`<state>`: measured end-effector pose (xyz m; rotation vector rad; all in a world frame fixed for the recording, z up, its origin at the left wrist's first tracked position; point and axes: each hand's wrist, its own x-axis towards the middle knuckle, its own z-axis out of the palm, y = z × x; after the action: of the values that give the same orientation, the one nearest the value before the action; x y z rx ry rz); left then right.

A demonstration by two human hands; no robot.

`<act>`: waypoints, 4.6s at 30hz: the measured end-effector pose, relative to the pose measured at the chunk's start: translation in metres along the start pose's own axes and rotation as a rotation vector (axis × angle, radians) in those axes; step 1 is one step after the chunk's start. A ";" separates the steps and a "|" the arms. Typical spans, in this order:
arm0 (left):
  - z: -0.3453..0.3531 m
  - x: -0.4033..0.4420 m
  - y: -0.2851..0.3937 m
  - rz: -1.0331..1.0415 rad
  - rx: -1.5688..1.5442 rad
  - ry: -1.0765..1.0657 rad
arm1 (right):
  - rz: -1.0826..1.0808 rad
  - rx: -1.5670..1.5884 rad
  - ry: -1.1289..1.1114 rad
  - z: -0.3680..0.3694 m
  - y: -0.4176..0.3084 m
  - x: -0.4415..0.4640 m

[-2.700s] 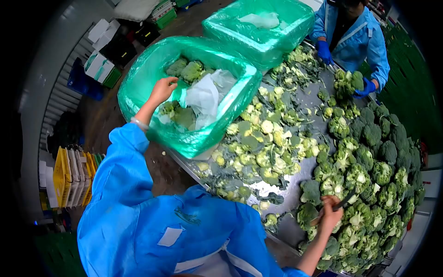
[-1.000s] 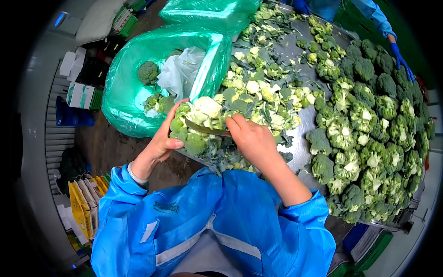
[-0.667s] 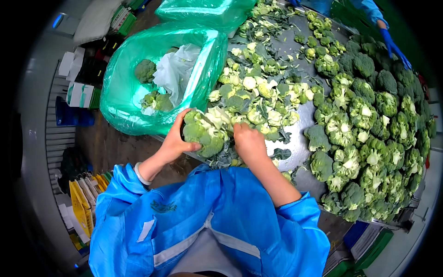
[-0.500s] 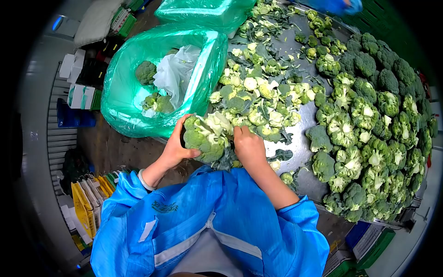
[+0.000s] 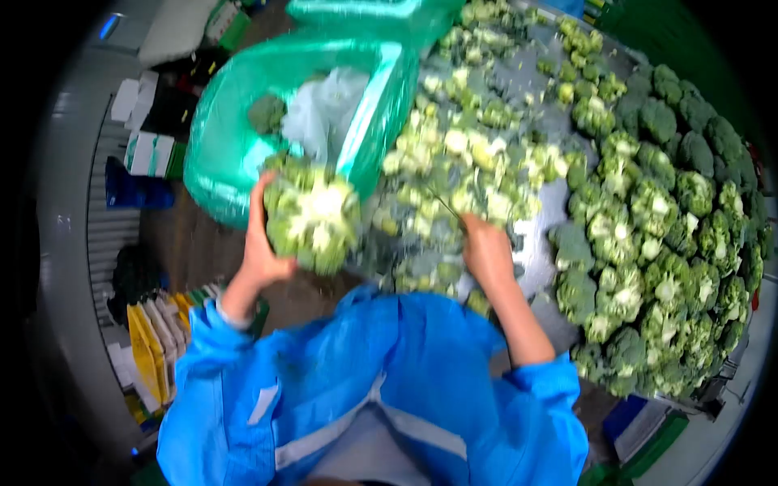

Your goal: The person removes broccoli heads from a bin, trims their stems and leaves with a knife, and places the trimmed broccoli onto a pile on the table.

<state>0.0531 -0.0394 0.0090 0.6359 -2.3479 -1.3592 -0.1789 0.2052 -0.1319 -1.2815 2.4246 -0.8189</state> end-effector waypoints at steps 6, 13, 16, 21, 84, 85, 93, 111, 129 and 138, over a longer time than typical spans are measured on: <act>-0.004 0.015 -0.004 0.259 0.160 0.013 | -0.371 0.106 0.204 -0.046 -0.072 0.016; 0.004 0.011 0.002 0.616 0.446 0.030 | -0.399 0.000 0.091 -0.038 -0.087 0.015; 0.010 0.011 0.011 0.616 0.490 0.017 | -0.239 -0.172 0.047 -0.021 -0.069 0.014; 0.007 0.000 -0.010 0.544 0.469 0.118 | -0.234 0.136 0.129 -0.011 -0.037 0.002; 0.028 0.046 -0.017 -0.658 -0.260 -0.362 | -0.174 0.080 0.151 -0.008 0.002 0.017; 0.024 0.035 -0.031 -0.822 -0.431 -0.330 | -0.227 0.162 0.076 -0.008 -0.007 0.005; 0.029 0.040 -0.022 -0.974 -0.767 -0.244 | -0.507 -0.308 0.021 -0.057 -0.039 0.019; 0.046 0.026 -0.017 -1.144 -0.491 -0.361 | -0.557 -0.430 0.218 -0.017 -0.037 0.016; 0.067 0.023 -0.021 -0.760 -0.407 -0.160 | 0.423 1.037 -0.378 0.016 -0.026 0.008; 0.065 0.021 0.000 0.423 0.375 -0.106 | -0.086 0.712 0.090 -0.019 -0.068 0.016</act>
<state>0.0021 -0.0041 -0.0207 0.1407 -2.6499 -0.7948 -0.1519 0.1681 -0.0753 -1.0665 1.8469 -1.5981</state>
